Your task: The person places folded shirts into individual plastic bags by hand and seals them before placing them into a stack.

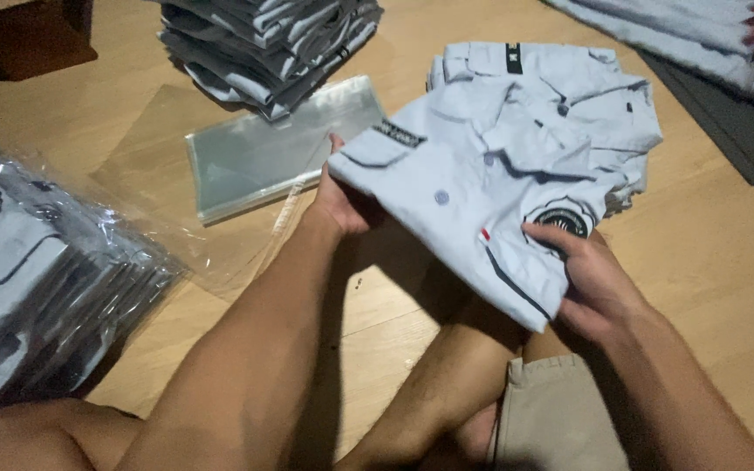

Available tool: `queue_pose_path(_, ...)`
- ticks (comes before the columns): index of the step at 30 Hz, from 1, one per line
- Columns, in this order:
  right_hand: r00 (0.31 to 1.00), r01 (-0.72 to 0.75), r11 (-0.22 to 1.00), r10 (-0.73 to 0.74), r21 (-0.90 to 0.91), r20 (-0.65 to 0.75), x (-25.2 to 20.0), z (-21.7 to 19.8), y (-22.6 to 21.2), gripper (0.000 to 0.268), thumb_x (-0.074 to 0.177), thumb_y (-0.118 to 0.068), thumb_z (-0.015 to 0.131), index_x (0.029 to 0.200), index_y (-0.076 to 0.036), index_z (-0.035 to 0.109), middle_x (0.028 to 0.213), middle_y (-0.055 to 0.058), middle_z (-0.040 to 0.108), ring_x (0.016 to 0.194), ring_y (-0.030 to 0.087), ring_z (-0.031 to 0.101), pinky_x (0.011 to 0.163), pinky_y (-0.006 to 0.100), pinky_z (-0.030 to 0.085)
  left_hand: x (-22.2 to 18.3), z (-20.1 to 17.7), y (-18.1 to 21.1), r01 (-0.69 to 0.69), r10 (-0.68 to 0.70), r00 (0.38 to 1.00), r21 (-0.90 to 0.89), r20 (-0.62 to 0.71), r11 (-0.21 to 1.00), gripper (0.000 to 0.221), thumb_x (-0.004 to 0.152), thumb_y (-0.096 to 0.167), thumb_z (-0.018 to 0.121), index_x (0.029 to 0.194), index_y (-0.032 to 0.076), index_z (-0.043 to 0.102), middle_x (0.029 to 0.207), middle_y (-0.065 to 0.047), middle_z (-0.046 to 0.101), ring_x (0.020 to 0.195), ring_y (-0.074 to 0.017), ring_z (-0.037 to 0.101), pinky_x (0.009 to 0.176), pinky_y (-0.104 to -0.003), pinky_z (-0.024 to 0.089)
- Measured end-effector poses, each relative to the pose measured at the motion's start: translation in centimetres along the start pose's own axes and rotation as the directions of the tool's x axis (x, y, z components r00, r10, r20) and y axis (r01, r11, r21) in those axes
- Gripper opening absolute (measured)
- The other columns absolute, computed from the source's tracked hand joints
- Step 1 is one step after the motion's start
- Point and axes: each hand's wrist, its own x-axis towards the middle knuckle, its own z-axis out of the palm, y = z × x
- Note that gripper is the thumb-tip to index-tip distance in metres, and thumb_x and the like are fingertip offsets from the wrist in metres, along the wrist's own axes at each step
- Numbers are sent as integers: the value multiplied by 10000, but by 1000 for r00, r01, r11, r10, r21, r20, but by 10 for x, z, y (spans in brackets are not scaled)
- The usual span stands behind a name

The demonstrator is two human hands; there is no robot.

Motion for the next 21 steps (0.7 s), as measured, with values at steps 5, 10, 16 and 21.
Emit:
queue_pose_path(5, 984, 169, 917, -176, -362, 14, -21, 7, -9, 429, 812, -45, 766, 1215, 19, 633, 1040, 200, 716, 974, 341, 727, 844, 560, 585, -23, -31, 22, 71, -68, 997, 281, -20, 957, 484, 747, 348, 711, 1157, 89, 709, 1101, -182, 726, 965, -378, 695, 823, -550, 599)
queue_pose_path(10, 967, 255, 861, -226, -439, 119, -8, 31, 29, 646, 819, -57, 769, 1412, -41, 512, 1221, 251, 647, 1141, 428, 644, 966, 613, 511, -185, 10, 33, -67, 51, 998, 773, 45, 631, 930, 725, 208, 589, 1611, 358, 351, 1361, -187, 569, 1159, -347, 547, 1050, -477, 419)
queue_pose_path(16, 892, 427, 678, -207, -598, 402, -27, 82, 62, 881, 793, -185, 831, 1528, -54, 364, 1385, 326, 552, 1330, 502, 523, 1106, 599, 430, -281, -82, -24, -28, 319, 907, 717, -274, 697, 938, 820, 96, 545, 1664, 288, 185, 1417, -183, 568, 1117, -317, 628, 877, -414, 563)
queue_pose_path(21, 929, 368, 73, -62, -927, 365, 60, 65, 114, 901, 876, -434, 794, 1574, -123, 318, 1407, 301, 603, 1336, 432, 577, 1107, 573, 469, -252, -215, -58, 491, 360, 826, 867, -433, -82, 398, 732, 281, 767, 1079, 92, 808, 1006, -195, 785, 1044, -400, 742, 831, -521, 598)
